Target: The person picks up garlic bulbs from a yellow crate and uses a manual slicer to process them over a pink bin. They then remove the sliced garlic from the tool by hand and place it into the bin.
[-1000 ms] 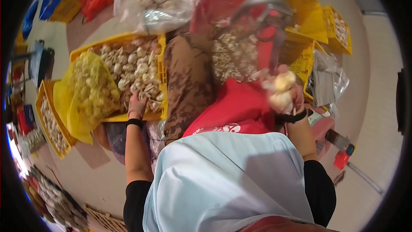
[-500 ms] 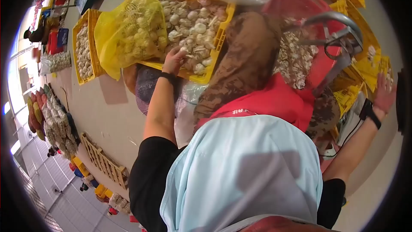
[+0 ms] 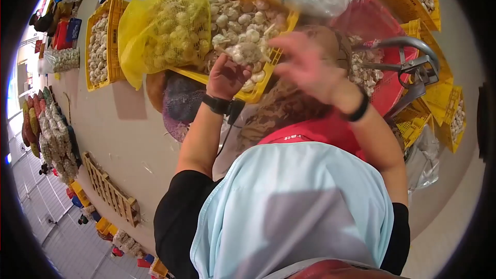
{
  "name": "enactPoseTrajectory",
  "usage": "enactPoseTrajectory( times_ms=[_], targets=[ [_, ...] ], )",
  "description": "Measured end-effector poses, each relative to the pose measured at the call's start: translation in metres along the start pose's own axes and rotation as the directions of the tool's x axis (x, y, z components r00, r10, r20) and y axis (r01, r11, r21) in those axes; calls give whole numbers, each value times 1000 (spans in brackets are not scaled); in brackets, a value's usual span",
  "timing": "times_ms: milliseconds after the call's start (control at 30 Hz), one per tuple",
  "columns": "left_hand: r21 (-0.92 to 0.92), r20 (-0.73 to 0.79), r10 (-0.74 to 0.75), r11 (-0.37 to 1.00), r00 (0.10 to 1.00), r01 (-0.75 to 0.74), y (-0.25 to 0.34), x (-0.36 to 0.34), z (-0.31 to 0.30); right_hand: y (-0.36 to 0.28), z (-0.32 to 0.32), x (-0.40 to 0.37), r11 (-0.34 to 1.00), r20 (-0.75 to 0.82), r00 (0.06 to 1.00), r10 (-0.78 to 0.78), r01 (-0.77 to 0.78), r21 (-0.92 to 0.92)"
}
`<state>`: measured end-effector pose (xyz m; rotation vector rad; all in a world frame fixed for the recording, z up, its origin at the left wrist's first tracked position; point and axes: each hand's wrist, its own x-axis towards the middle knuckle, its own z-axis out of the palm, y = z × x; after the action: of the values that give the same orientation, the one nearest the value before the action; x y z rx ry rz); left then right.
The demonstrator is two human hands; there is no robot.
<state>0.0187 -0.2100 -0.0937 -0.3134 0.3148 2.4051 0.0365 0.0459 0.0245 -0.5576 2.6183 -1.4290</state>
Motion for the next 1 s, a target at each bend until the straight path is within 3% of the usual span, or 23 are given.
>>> enactPoseTrajectory(
  times_ms=[100, 167, 200, 233, 267, 300, 333, 367, 400, 533, 600, 633, 733, 867, 933, 1000],
  targets=[
    [163, -24, 45, 986, 999, -41, -17, -8, 27, 10, 37, 22, 987, 97, 991, -92, 104, -124],
    [297, 2, 74, 952, 997, -71, -19, -10, 34, 9, 29, 23, 995, 101, 990, -98, 99, -7],
    [485, -22, 98, 871, 995, -75, -14, -11, 39, 9, 24, 24, 994, 104, 989, -103, 98, 50],
    [653, -37, 125, 754, 991, -71, -7, -12, 54, 13, 25, 19, 990, 53, 995, -82, 75, 123],
    [793, -46, 153, 607, 987, -57, -4, -11, 71, 15, 22, 14, 914, 94, 995, 43, -77, 398],
    [868, -96, 302, 491, 948, -69, -10, -7, 87, 16, 18, 8, 744, 164, 975, 151, -221, 630],
    [869, -31, 437, 456, 899, -191, -16, -2, 91, 18, 12, 2, 500, 257, 939, 230, -340, 796],
    [869, -11, 484, 438, 875, -231, -23, 1, 99, 24, 8, -4, 495, 186, 969, 163, -243, 834],
    [868, 9, 528, 418, 849, -269, -30, 0, 109, 25, 3, -10, 460, 167, 966, 197, -242, 855],
    [882, 170, 461, 323, 871, -344, -65, 3, 146, 13, -12, -33, 309, 111, 962, 249, -188, 932],
    [859, 186, 410, 373, 893, -351, -76, 7, 150, 12, -15, -45, 225, 93, 968, 234, -147, 963],
    [861, 183, 406, 373, 896, -345, -78, 10, 154, 14, -17, -54, 117, 108, 963, 248, -140, 983],
    [890, 156, 434, 329, 887, -317, -76, 20, 156, 20, -27, -80, -111, 101, 990, 94, -91, 990],
    [923, 14, 473, 333, 881, -194, -44, 41, 94, 15, -34, -143, -75, 51, 963, 264, -32, 997],
    [964, -118, 481, 265, 869, -16, -11, 41, 53, 13, -46, -202, 45, 92, 904, 418, -122, 992],
    [955, -285, 473, 212, 834, 206, 25, 33, -3, 14, -60, -275, 158, -4, 716, 698, -148, 976]
  ],
)
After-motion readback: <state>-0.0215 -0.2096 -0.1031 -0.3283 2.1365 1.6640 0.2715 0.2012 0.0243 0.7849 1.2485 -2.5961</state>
